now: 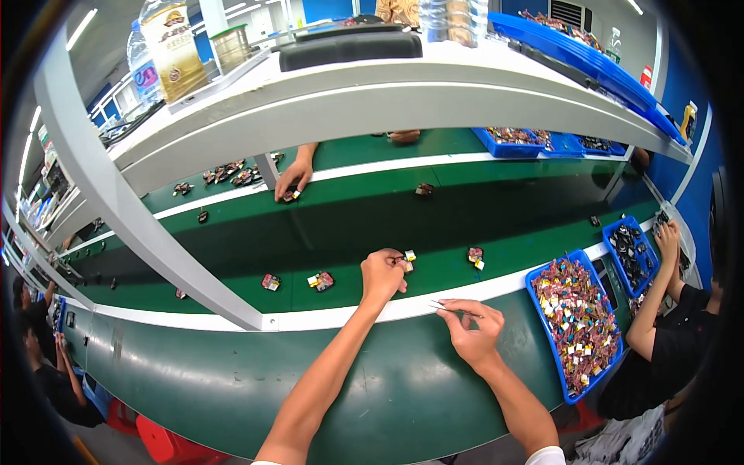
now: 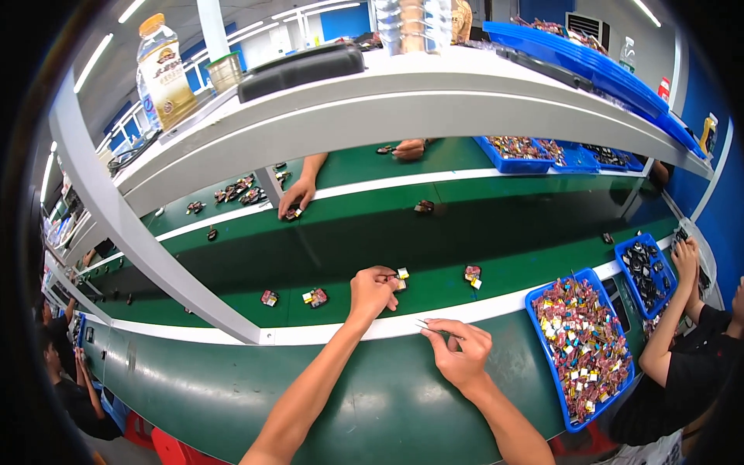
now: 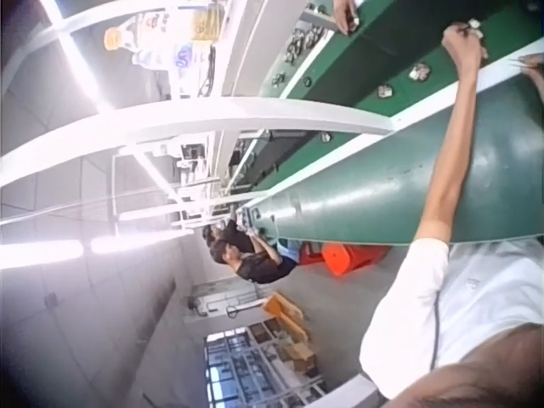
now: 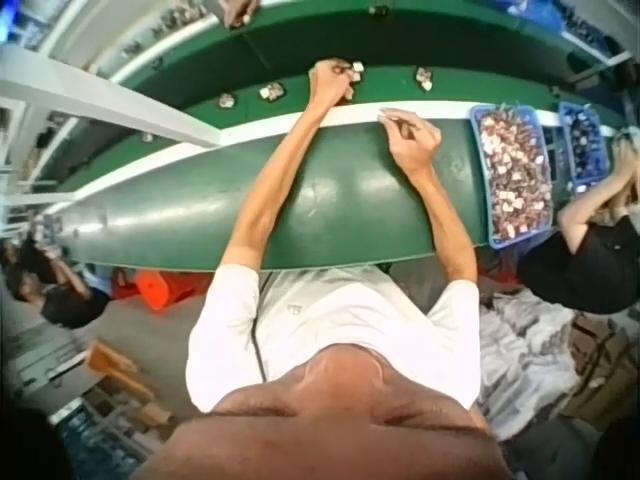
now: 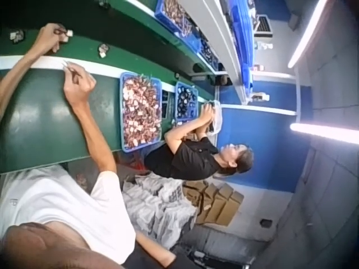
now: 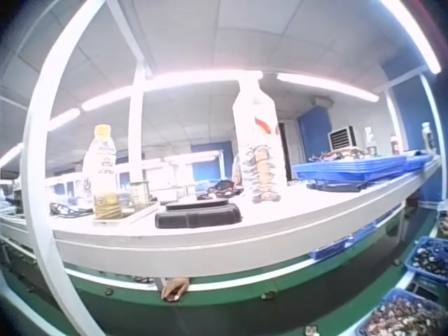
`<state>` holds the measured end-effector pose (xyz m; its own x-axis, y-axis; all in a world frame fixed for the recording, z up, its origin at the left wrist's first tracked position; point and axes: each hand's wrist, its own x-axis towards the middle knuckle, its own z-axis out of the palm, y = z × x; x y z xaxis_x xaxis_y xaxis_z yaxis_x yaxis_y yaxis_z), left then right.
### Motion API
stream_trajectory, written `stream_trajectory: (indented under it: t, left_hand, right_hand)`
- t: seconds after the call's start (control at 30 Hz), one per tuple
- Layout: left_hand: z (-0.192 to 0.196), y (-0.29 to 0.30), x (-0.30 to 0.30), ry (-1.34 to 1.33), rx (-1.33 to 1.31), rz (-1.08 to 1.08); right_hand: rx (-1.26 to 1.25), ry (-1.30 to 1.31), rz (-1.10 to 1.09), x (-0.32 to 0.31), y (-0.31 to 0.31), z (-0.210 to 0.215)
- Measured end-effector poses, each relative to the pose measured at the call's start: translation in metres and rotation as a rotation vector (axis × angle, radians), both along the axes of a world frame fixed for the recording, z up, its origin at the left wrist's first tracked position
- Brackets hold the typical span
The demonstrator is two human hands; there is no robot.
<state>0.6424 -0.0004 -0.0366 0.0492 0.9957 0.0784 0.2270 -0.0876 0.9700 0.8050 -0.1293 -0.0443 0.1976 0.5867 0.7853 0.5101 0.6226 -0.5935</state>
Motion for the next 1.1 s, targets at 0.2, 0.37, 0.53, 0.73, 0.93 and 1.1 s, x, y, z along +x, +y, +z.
stream_trajectory:
  t: [0.2, 0.37, 0.53, 0.73, 0.93, 1.1]
  left_hand:
    - [-0.021, -0.012, -0.025, 0.659, 0.676, 0.272]
    - [-0.007, -0.070, -0.108, 0.767, 0.514, 0.412]
    - [-0.009, -0.063, -0.129, 0.800, 0.360, 0.480]
    - [-0.010, -0.050, -0.150, 0.803, 0.315, 0.597]
    - [-0.017, -0.022, -0.172, 0.652, 0.198, 0.587]
    - [-0.017, -0.012, -0.179, 0.337, -0.023, 0.557]
  right_hand:
    - [0.004, 0.022, -0.012, 0.004, -0.001, -0.003]
    - [0.020, 0.016, 0.033, -0.006, -0.002, 0.000]
    - [0.012, -0.033, 0.034, -0.004, -0.002, -0.004]
    - [-0.018, -0.025, 0.034, -0.005, -0.002, -0.002]
    - [-0.026, -0.023, 0.040, -0.007, -0.003, 0.000]
    - [-0.038, -0.033, 0.034, -0.006, -0.003, 0.000]
